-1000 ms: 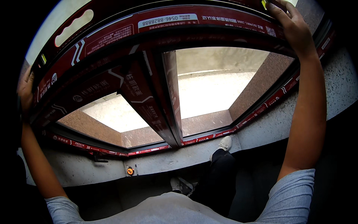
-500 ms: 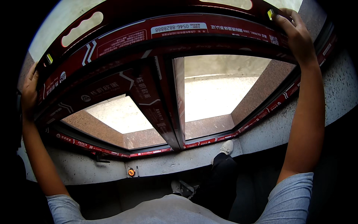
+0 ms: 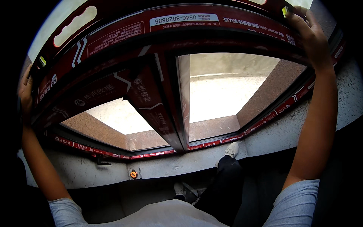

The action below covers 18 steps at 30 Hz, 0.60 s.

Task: The person positions a level tool on the top and side edges of a window frame to check alignment. They repeatedly adjust the level and reposition it while another person works nearby on the lower frame area.

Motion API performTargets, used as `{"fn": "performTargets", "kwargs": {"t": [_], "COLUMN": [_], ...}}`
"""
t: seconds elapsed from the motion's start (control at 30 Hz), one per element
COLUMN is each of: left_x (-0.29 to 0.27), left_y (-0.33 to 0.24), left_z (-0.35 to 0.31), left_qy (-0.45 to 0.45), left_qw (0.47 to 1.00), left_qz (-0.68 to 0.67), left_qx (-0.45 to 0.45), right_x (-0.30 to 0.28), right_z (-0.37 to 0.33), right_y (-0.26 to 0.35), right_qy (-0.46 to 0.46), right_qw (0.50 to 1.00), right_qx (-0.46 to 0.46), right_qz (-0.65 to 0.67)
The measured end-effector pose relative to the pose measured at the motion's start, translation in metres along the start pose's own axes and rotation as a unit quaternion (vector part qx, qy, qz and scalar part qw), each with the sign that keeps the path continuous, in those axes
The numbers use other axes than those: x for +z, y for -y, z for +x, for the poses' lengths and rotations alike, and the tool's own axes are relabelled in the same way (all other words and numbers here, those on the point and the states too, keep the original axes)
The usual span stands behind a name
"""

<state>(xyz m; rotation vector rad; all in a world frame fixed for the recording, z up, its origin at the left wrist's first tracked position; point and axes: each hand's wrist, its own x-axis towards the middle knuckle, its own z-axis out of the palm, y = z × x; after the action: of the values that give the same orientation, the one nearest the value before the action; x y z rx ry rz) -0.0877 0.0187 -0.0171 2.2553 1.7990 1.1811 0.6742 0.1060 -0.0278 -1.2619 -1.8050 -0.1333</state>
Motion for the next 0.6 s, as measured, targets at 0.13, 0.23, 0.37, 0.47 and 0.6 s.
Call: {"fn": "performTargets", "kwargs": {"t": [0.13, 0.23, 0.37, 0.47, 0.6], "left_x": [0.006, 0.009, 0.012, 0.016, 0.016], "left_y": [-0.012, -0.021, -0.042, -0.055, -0.07], "left_z": [-0.01, -0.011, -0.01, -0.006, -0.004], "left_qy": [-0.058, -0.047, -0.003, 0.026, 0.064], "left_qw": [0.99, 0.994, 1.0, 0.996, 0.994], "left_qz": [0.126, 0.094, -0.016, -0.078, -0.091], "left_qx": [0.018, 0.03, 0.025, 0.024, 0.008], "right_x": [-0.002, -0.008, 0.024, 0.018, 0.019], "right_z": [-0.001, 0.0, -0.025, -0.026, -0.024], "right_y": [-0.001, -0.008, 0.063, 0.074, 0.071], "right_qy": [0.003, 0.031, -0.045, -0.031, -0.017], "right_qw": [1.0, 0.999, 0.995, 0.995, 0.989], "right_qx": [0.001, 0.01, -0.021, 0.01, 0.031], "right_qz": [-0.014, -0.011, 0.087, 0.095, 0.141]}}
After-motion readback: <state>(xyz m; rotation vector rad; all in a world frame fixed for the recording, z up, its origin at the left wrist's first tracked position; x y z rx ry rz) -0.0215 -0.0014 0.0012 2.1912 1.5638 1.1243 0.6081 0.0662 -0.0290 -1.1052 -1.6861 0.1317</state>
